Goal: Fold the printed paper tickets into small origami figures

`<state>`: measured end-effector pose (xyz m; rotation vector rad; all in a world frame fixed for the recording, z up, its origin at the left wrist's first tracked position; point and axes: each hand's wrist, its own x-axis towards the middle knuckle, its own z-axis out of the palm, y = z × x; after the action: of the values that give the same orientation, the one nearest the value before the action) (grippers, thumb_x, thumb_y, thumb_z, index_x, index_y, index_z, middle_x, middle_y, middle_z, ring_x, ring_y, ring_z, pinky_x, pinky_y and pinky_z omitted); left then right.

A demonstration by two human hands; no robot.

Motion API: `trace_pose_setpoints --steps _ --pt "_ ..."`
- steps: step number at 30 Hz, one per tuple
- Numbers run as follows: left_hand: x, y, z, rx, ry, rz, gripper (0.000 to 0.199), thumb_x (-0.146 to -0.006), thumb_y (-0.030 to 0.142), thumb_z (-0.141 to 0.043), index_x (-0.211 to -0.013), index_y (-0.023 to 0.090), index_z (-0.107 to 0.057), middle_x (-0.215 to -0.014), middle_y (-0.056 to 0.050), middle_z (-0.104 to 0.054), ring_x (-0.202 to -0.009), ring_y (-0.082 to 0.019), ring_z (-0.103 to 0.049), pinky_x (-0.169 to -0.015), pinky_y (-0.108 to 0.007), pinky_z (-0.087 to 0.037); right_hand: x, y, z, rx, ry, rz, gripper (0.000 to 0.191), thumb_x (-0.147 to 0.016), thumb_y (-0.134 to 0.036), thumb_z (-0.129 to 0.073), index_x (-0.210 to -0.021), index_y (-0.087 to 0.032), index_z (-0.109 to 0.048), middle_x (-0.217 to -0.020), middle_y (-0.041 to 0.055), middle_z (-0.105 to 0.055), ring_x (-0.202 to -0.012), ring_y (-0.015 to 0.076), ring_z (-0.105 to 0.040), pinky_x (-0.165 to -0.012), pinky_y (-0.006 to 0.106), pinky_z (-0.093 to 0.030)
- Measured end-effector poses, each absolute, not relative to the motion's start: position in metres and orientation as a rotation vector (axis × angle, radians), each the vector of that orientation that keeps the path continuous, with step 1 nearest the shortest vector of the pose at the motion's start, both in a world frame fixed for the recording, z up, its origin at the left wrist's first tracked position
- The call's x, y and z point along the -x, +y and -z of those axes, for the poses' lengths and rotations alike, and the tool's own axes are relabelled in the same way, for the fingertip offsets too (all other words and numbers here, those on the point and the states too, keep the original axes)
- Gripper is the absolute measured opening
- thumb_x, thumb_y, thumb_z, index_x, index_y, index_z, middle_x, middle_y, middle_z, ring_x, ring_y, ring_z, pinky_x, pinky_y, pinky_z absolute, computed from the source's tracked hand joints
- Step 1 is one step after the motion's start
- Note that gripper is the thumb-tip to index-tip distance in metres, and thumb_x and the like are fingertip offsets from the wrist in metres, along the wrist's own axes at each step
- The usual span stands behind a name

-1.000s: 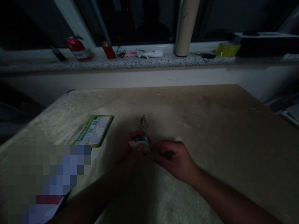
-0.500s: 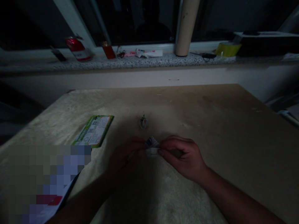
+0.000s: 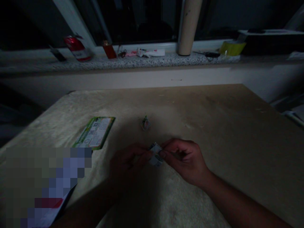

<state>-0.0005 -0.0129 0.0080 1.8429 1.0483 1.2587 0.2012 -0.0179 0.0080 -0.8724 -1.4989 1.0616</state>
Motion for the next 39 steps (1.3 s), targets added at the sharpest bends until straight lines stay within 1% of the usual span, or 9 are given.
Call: trace_pose_setpoints --steps 7,11,17,23,26,28,30,34,39 --pt "-0.002 -0.015 -0.003 -1.731 1.059 -1.266 0.013 -0.086 0.023 -0.070 -0.074 0.020 -0.071 -0.081 -0.003 -0.078 -0.070 -0.014 -0.073 -0.065 -0.025 -0.056 -0.199 -0.018 -0.006 0.901 -1.479 -1.066 0.014 -0.087 -0.019 -0.074 -0.073 -0.019 -0.070 -0.075 0.0058 -0.076 -0.065 0.0152 -0.071 -0.056 0.024 -0.055" --pt "-0.003 -0.016 -0.001 -1.694 1.070 -1.304 0.012 -0.084 0.022 -0.072 -0.073 0.020 -0.069 -0.078 -0.003 -0.077 -0.068 -0.014 -0.072 -0.062 -0.025 -0.055 -0.198 -0.018 -0.006 0.896 -1.471 -1.085 0.013 -0.086 -0.018 -0.075 -0.074 -0.019 -0.071 -0.077 0.0067 -0.077 -0.065 0.0156 -0.071 -0.057 0.026 -0.057" --pt "-0.006 -0.017 -0.003 -1.618 1.139 -1.303 0.018 -0.083 0.021 -0.073 -0.066 0.020 -0.067 -0.072 -0.001 -0.076 -0.062 -0.013 -0.069 -0.059 -0.026 -0.054 -0.194 -0.020 -0.003 0.931 -1.379 -1.099 0.016 -0.083 -0.018 -0.078 -0.069 -0.019 -0.069 -0.074 0.0051 -0.076 -0.061 0.0129 -0.069 -0.054 0.022 -0.054" --pt "-0.008 -0.018 0.000 -1.430 1.168 -1.276 0.020 -0.080 0.027 -0.076 -0.066 0.019 -0.066 -0.072 -0.003 -0.074 -0.063 -0.014 -0.069 -0.058 -0.025 -0.054 -0.190 -0.022 -0.003 0.975 -1.308 -1.112 0.019 -0.082 -0.022 -0.080 -0.068 -0.018 -0.069 -0.071 0.0057 -0.076 -0.060 0.0145 -0.070 -0.054 0.023 -0.056" --pt "-0.009 -0.016 0.002 -1.238 1.146 -1.239 0.019 -0.075 0.029 -0.082 -0.081 0.018 -0.068 -0.072 -0.002 -0.073 -0.064 -0.015 -0.069 -0.058 -0.025 -0.056 -0.192 -0.021 -0.002 1.007 -1.314 -1.112 0.020 -0.081 -0.024 -0.081 -0.067 -0.018 -0.069 -0.071 0.0060 -0.076 -0.060 0.0149 -0.070 -0.054 0.023 -0.056" --pt "-0.009 -0.014 0.004 -1.142 1.076 -1.176 0.031 -0.072 0.031 -0.084 -0.097 0.018 -0.070 -0.074 -0.002 -0.074 -0.066 -0.016 -0.070 -0.059 -0.026 -0.057 -0.193 -0.019 0.000 1.008 -1.349 -1.128 0.021 -0.081 -0.027 -0.082 -0.067 -0.018 -0.069 -0.070 0.0062 -0.076 -0.059 0.0149 -0.069 -0.054 0.024 -0.056" --pt "-0.009 -0.011 0.005 -1.094 1.019 -1.115 0.036 -0.073 0.036 -0.085 -0.101 0.017 -0.072 -0.079 -0.004 -0.076 -0.068 -0.017 -0.071 -0.062 -0.028 -0.059 -0.194 -0.018 0.002 1.002 -1.383 -1.141 0.022 -0.082 -0.029 -0.081 -0.067 -0.018 -0.068 -0.069 0.0061 -0.075 -0.058 0.0146 -0.068 -0.053 0.024 -0.056" --pt "-0.010 -0.008 0.005 -1.063 1.023 -1.040 0.029 -0.074 0.040 -0.084 -0.089 0.017 -0.077 -0.080 -0.006 -0.078 -0.070 -0.018 -0.072 -0.065 -0.030 -0.059 -0.194 -0.017 0.004 1.019 -1.419 -1.141 0.025 -0.083 -0.032 -0.080 -0.067 -0.018 -0.067 -0.068 0.0062 -0.074 -0.057 0.0144 -0.067 -0.052 0.025 -0.055" --pt "-0.010 -0.006 0.003 -1.031 1.074 -1.021 0.026 -0.070 0.038 -0.086 -0.083 0.017 -0.078 -0.074 -0.004 -0.077 -0.064 -0.017 -0.069 -0.061 -0.029 -0.057 -0.194 -0.017 0.005 1.027 -1.436 -1.139 0.025 -0.084 -0.033 -0.080 -0.069 -0.018 -0.068 -0.066 0.0054 -0.073 -0.057 0.0142 -0.066 -0.051 0.024 -0.053"
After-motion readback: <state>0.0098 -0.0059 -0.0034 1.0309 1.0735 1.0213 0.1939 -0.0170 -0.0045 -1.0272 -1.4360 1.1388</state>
